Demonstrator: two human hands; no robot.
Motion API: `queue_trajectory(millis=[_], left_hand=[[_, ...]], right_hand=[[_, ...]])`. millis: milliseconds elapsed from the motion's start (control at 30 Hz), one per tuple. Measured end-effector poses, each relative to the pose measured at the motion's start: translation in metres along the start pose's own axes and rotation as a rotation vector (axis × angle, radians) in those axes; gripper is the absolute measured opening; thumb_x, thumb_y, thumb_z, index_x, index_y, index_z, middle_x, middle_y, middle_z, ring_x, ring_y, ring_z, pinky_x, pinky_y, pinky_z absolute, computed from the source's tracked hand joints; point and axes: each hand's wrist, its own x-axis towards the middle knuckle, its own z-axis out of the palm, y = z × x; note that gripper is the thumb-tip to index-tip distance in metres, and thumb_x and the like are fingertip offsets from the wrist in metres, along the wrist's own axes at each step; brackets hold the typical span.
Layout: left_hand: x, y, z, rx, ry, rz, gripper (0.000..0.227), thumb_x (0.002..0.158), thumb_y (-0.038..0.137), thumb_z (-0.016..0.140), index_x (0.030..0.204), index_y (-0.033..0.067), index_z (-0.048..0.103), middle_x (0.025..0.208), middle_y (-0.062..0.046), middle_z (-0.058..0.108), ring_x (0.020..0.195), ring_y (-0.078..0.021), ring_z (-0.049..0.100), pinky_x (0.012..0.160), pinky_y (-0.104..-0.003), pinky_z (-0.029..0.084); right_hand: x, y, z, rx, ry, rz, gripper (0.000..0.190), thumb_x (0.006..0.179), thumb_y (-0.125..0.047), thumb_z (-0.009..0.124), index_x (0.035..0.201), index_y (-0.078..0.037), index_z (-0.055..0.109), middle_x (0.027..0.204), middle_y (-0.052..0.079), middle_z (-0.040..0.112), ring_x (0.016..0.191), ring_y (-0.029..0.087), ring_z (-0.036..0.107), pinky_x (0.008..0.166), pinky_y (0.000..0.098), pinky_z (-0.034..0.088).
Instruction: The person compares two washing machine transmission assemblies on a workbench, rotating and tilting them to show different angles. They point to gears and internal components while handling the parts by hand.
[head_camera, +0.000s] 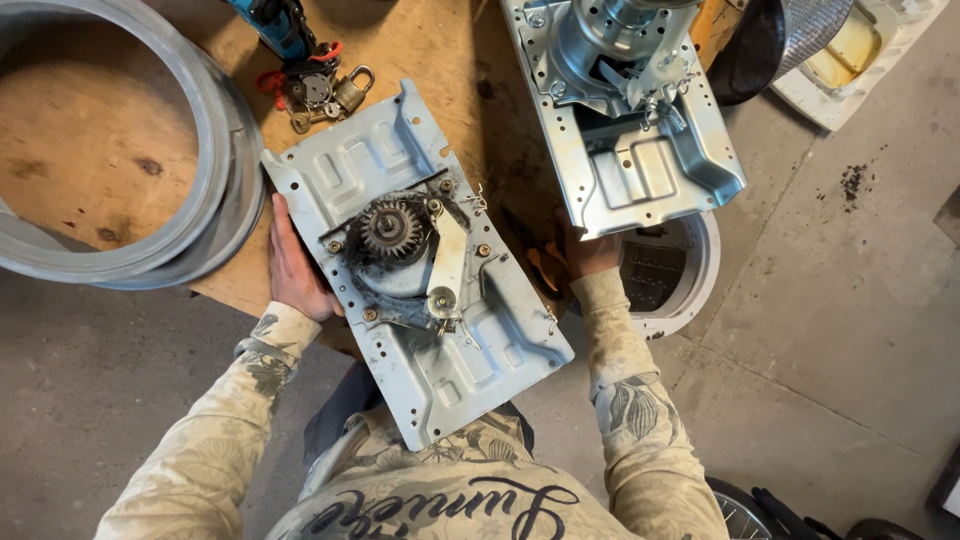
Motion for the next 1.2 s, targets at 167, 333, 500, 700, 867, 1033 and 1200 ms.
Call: queue_trajectory(millis=[167,333,500,700,867,1033,1200], left_hand=[[-0.001,-0.003,0.002,0.016,-0.002,-0.004,0.122,0.088,0.061,0.068,0.166,-0.0054,0.002,0.165,-0.038,0.029,0.153,-0.0531,0.036,0.129,-0.055,0.03],[0.0,-0.004,0.002,0.017,0.003,-0.005,0.126,0.085,0.066,0.067,0.166,-0.0047,0.002,0.165,-0.038,0.028,0.153,-0.0532,0.035,0.129,-0.054,0.03],[0.0,-0.002,0.0,0.01,-0.001,0.003,0.128,0.083,0.068,0.068,0.165,-0.0047,0.002,0.165,-0.038,0.027,0.153,-0.0527,0.034,0.129,-0.054,0.03],[-0.002,-0.003,0.001,0.0,-0.004,0.004,0.125,0.086,0.065,0.068,0.165,-0.0052,0.002,0.166,-0.039,0.026,0.154,-0.0528,0.034,0.129,-0.054,0.03],[0.0,0.001,0.0,0.002,0.007,0.007,0.122,0.087,0.061,0.069,0.165,-0.0054,0.003,0.165,-0.038,0.027,0.153,-0.0528,0.035,0.129,-0.053,0.03],[0.0,0.001,0.002,0.002,0.016,0.004,0.119,0.088,0.058,0.068,0.165,-0.006,0.004,0.166,-0.038,0.027,0.154,-0.0525,0.034,0.13,-0.053,0.03],[0.003,0.005,0.0,-0.004,0.024,0.02,0.116,0.09,0.056,0.066,0.165,-0.0073,0.004,0.166,-0.037,0.025,0.155,-0.0522,0.033,0.13,-0.052,0.028]], right_hand=[[0.006,-0.004,-0.01,-0.15,-0.152,-0.066,0.036,0.088,-0.036,0.072,0.116,-0.013,0.075,0.093,0.014,0.074,0.075,0.038,0.068,0.066,0.0494,0.054],[0.001,0.002,0.004,0.077,0.09,-0.013,0.029,0.099,-0.029,0.071,0.115,-0.005,0.074,0.101,0.014,0.075,0.081,0.034,0.07,0.072,0.0445,0.058],[0.0,0.009,0.007,0.148,0.135,0.007,0.021,0.102,-0.02,0.067,0.114,-0.005,0.076,0.102,0.013,0.077,0.082,0.032,0.072,0.076,0.0411,0.06],[0.002,0.012,0.01,0.0,0.269,-0.219,0.022,0.1,-0.022,0.073,0.114,-0.006,0.076,0.105,0.015,0.076,0.086,0.034,0.072,0.077,0.0445,0.06],[0.004,0.002,0.001,-0.03,0.192,-0.183,0.019,0.098,-0.016,0.07,0.113,-0.006,0.077,0.106,0.014,0.076,0.089,0.035,0.071,0.08,0.0458,0.057],[-0.006,0.015,0.018,0.071,0.206,-0.091,0.019,0.095,-0.014,0.068,0.109,-0.004,0.076,0.101,0.016,0.075,0.084,0.037,0.069,0.077,0.0458,0.056],[0.016,0.008,-0.001,0.076,0.177,-0.18,0.024,0.098,-0.02,0.067,0.116,-0.006,0.074,0.109,0.014,0.074,0.097,0.036,0.07,0.087,0.0458,0.057]])
